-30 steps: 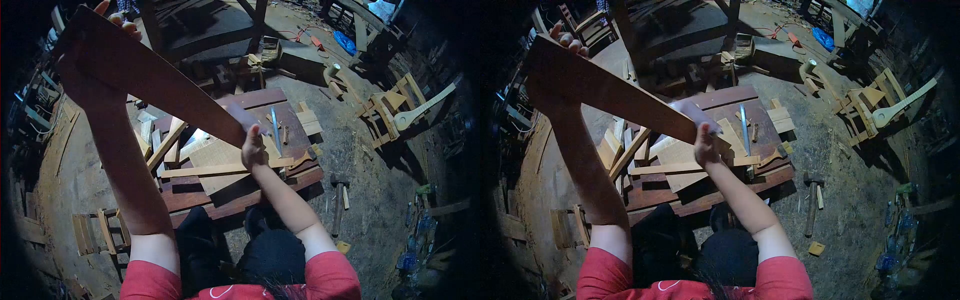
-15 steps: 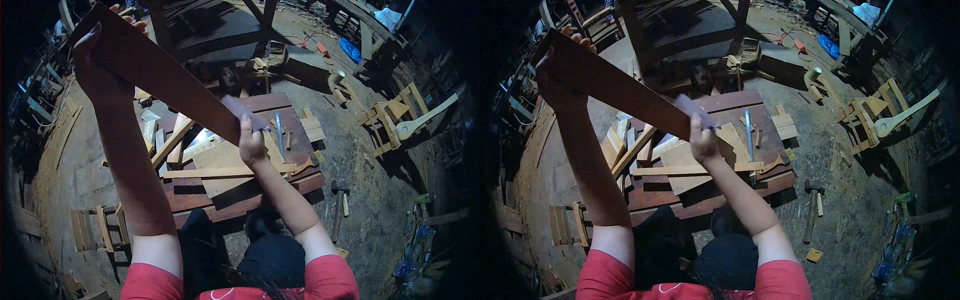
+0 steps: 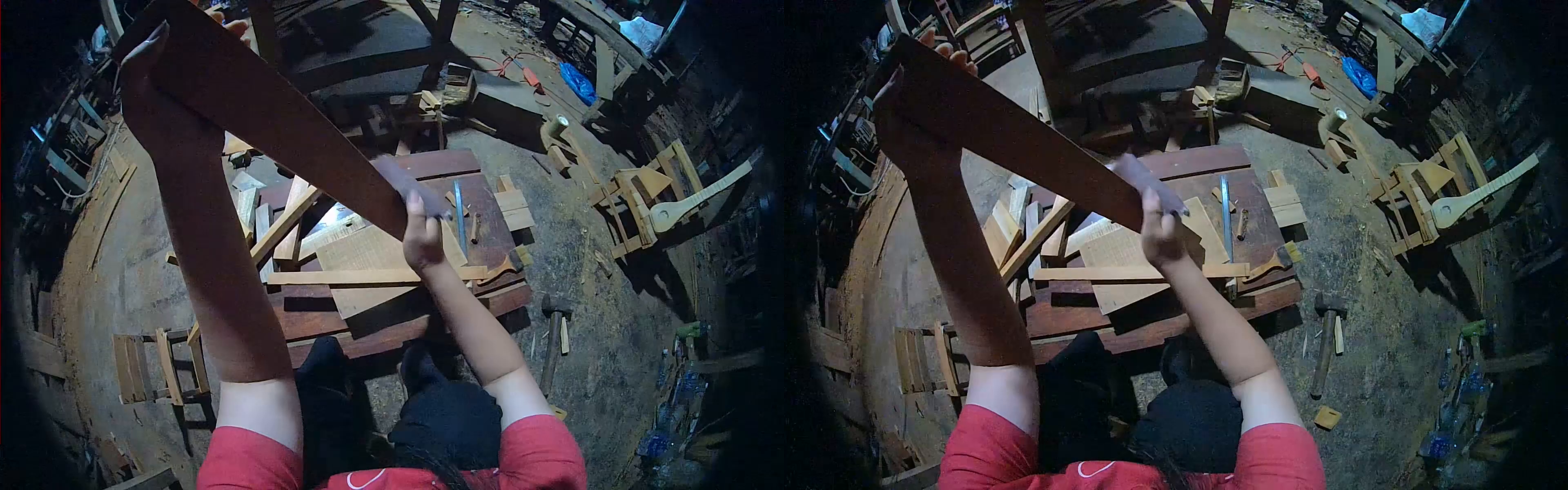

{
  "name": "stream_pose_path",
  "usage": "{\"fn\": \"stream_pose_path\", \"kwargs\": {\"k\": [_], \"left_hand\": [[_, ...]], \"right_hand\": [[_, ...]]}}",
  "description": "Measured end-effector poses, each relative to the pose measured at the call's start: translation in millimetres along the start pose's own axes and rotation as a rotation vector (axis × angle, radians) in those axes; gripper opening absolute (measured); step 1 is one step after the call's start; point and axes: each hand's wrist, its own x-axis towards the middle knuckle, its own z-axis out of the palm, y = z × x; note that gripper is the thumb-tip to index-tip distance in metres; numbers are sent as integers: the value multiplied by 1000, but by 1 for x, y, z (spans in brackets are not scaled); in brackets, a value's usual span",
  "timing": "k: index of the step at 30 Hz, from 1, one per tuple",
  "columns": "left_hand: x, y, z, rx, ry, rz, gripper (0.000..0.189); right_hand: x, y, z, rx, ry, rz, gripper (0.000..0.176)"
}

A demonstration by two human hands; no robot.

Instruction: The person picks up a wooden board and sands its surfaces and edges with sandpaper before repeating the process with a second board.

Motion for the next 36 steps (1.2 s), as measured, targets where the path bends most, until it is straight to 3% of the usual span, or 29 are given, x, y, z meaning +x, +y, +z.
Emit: {"fn": "stream_pose_path", "kwargs": {"k": [1, 2, 3, 4, 5, 6, 8, 10, 11, 12, 13, 15, 17, 18, 19, 21, 23, 24, 27, 28, 30, 31, 33, 35, 36], "left_hand": [[0, 0, 0, 0, -1, 2, 51], [1, 1, 0, -9, -43, -22, 52], [1, 2, -1, -17, -83, -47, 52], [2, 1, -4, -16, -83, -45, 52], [4, 0, -8, -151, -156, -80, 52], [6, 0, -9, -285, -230, -108, 52], [7, -1, -6, -167, -201, -63, 51], [5, -1, -1, -44, -162, -28, 51], [4, 1, 4, -18, -101, -8, 51], [2, 3, 7, 10, -42, 7, 50], [0, 4, 8, 13, -40, 0, 50], [0, 7, 11, 69, -58, -26, 49], [-2, 7, 14, 56, -11, -21, 48], [-2, 7, 15, 44, 39, -17, 48], [-1, 7, 10, 44, 36, -14, 48], [2, 6, -1, -64, -99, -56, 48], [-6, 7, 12, -148, -203, 14, 47], [-10, 6, 17, -228, -305, 70, 46], [-8, 2, 16, -208, -296, 59, 45], [-6, 2, 14, -206, -293, 61, 45], [0, 7, 12, 38, 19, 19, 45], [-5, 12, 20, 41, 18, 21, 45], [-19, 21, 43, -279, -255, -14, 44], [-10, 7, 17, -183, -221, 42, 44], [-8, 1, 8, -90, -192, 90, 43]], "right_hand": [[-1, 20, 0, -43, 64, -39, 46], [3, 64, -9, -215, 87, 57, 53], [-1, 79, -22, -183, 33, 122, 59], [-1, 102, -37, -336, 16, 296, 60], [0, 148, -50, -386, 32, 312, 59], [2, 143, -48, -392, 66, 289, 58], [3, 107, -38, -397, 96, 269, 56], [8, 35, -17, 8, 67, 277, 48], [10, 15, -4, 216, 98, 124, 39], [7, -15, -1, 131, 48, 101, 37], [9, -25, 1, 158, -23, -58, 36], [10, -19, 3, 145, -9, -185, 35], [8, -2, -14, 0, -84, -92, 36], [3, 22, -18, -38, -39, 117, 41], [4, 83, -28, -121, -58, 88, 47], [-2, 131, -49, -249, -22, 121, 52], [4, 132, -47, -535, -39, 333, 49], [7, 110, -38, -325, -27, 265, 46], [9, 2, -3, 71, 7, -15, 34], [7, -17, 2, 0, 38, -225, 31], [8, -18, 7, -125, 120, -525, 25], [8, 6, 8, -122, 120, -526, 25], [6, 68, 3, -604, 311, -718, 28], [-1, 92, -16, -16, 108, -147, 33], [-6, 107, -29, -131, 71, 64, 39]]}}
